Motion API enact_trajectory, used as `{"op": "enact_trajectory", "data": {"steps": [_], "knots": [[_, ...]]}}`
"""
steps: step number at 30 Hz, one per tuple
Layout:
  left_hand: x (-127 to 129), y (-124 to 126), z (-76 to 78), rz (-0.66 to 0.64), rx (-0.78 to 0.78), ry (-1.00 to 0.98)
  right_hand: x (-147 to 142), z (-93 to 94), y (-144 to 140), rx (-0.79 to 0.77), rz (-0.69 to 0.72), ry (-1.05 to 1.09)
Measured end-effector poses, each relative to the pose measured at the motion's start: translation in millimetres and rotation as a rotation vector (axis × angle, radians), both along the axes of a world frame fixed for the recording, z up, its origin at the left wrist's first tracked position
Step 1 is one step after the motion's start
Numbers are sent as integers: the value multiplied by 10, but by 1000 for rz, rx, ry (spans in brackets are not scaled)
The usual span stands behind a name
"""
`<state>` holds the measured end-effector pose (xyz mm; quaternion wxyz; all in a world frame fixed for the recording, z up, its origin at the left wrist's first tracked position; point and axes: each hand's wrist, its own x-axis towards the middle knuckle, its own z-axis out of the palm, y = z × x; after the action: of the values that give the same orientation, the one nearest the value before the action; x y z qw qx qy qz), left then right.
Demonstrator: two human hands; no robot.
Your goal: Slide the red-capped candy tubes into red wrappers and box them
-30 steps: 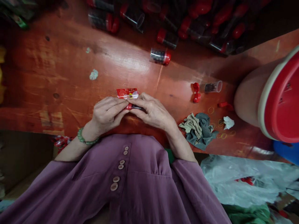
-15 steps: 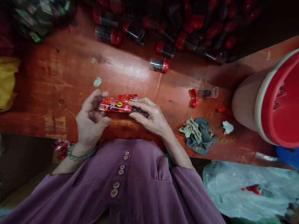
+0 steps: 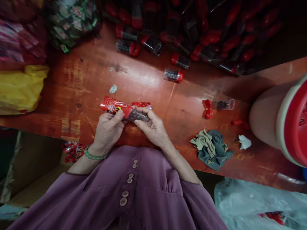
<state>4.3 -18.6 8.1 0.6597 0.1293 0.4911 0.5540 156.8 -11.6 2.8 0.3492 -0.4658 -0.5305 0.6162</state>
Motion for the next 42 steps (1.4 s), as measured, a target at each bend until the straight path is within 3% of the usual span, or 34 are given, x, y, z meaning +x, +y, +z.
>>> {"op": "enact_trajectory", "data": {"steps": [2,7,9,16,21,27,30,35,38,42], "knots": [[-1,3,-28,0,40,17,11,-14,10,16,-11,-2],[12,47,-29,-8,103,55,-29,8,39,456,-97,-203],[12,72,-31,-42,119,55,-64,6,27,505,-147,-229],[52,47,-152,-85,66,113,-152,-53,-45,-51,-202,131],[37,52,-130,-136,106,114,-149,-51,-12,-82,-225,239],[80,101,-14,17,73,59,-197,-50,-4,-15,-229,146],[84,83,-2,-47,98,34,-217,-56,-17,32,-241,133],[42,62,-57,-197,108,81,-223,-36,26,-106,-206,160],[8,94,-72,-172,90,44,-220,-20,45,-86,-207,167],[-48,139,-28,-110,32,-45,-156,-34,41,15,-82,167]]}}
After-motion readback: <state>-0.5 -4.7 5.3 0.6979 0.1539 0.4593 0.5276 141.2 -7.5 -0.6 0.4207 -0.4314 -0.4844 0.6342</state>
